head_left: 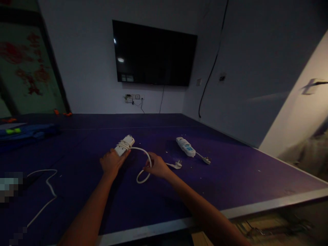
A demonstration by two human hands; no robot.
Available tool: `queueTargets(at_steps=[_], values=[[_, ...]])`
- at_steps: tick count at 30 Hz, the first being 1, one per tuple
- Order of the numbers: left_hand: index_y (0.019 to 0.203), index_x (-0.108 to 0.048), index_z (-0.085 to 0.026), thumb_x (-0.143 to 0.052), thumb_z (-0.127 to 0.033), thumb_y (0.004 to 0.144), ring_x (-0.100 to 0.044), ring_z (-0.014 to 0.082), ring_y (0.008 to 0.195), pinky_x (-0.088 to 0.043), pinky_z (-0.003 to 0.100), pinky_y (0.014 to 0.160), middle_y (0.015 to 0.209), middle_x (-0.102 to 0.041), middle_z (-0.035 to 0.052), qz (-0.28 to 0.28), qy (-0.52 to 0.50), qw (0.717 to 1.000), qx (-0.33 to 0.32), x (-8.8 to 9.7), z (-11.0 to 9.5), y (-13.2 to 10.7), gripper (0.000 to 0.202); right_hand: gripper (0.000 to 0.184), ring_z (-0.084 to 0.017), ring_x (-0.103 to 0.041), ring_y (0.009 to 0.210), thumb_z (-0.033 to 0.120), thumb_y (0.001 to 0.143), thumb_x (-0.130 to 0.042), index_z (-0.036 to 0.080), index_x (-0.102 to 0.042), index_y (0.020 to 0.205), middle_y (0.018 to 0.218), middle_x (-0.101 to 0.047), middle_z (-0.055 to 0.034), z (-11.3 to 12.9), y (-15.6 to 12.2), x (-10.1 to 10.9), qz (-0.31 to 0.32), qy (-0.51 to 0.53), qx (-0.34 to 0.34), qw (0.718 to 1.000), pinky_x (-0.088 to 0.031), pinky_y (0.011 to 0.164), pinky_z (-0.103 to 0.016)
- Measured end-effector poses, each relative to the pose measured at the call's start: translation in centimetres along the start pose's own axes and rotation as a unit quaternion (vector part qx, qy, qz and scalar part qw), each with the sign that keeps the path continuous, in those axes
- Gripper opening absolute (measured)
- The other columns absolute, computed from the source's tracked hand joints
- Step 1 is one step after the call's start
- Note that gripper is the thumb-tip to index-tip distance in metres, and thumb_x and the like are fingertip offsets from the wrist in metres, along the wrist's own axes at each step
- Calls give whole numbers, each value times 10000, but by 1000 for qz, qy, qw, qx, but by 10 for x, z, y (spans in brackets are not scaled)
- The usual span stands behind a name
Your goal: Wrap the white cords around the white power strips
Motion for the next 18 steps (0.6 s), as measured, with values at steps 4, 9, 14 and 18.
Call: queueTargets(at_steps=[4, 9, 14, 18], values=[[1023, -604, -41, -234, -856, 659, -634, 376, 879, -434, 419, 719, 882, -669, 244, 22, -16, 999, 28, -5, 14, 8, 966, 249, -129, -619, 677, 355, 698, -689, 143, -629, 816, 737, -662, -25, 4, -4, -21, 132, 131, 19, 982, -472, 651, -251], [997, -619, -64, -254, -846, 667, -647, 357, 871, -448, 402, 721, 881, -681, 226, 68, -14, 997, -36, -12, 7, 8, 923, 430, -127, -595, 549, 587, 750, -578, 169, -536, 839, 575, -574, 27, 5, 3, -12, 120, 275, 27, 954, -485, 589, -271], [964, -626, -99, -291, -828, 678, -649, 347, 860, -441, 391, 724, 875, -684, 208, 75, 13, 984, -161, -10, -13, 1, 852, 404, -101, -479, 463, 532, 856, -432, 173, -588, 951, 585, -505, 35, -7, 11, 53, -174, 143, 48, 973, -423, 474, -234], [963, -631, -138, -413, -787, 667, -643, 322, 852, -426, 358, 712, 906, -685, 176, 85, -14, 955, -283, -3, -33, -14, 745, 331, -183, -615, 753, 441, 850, -485, 161, -662, 857, 789, -664, -67, 4, 0, 89, -302, -20, 123, 945, -477, 682, -281]])
Point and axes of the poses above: each hand's wrist, its own y-axis towards the middle knuckle, its own x-axis out of the back of the hand, z = x × y, the point moved 5 cm from there along y, towards the middle knuckle
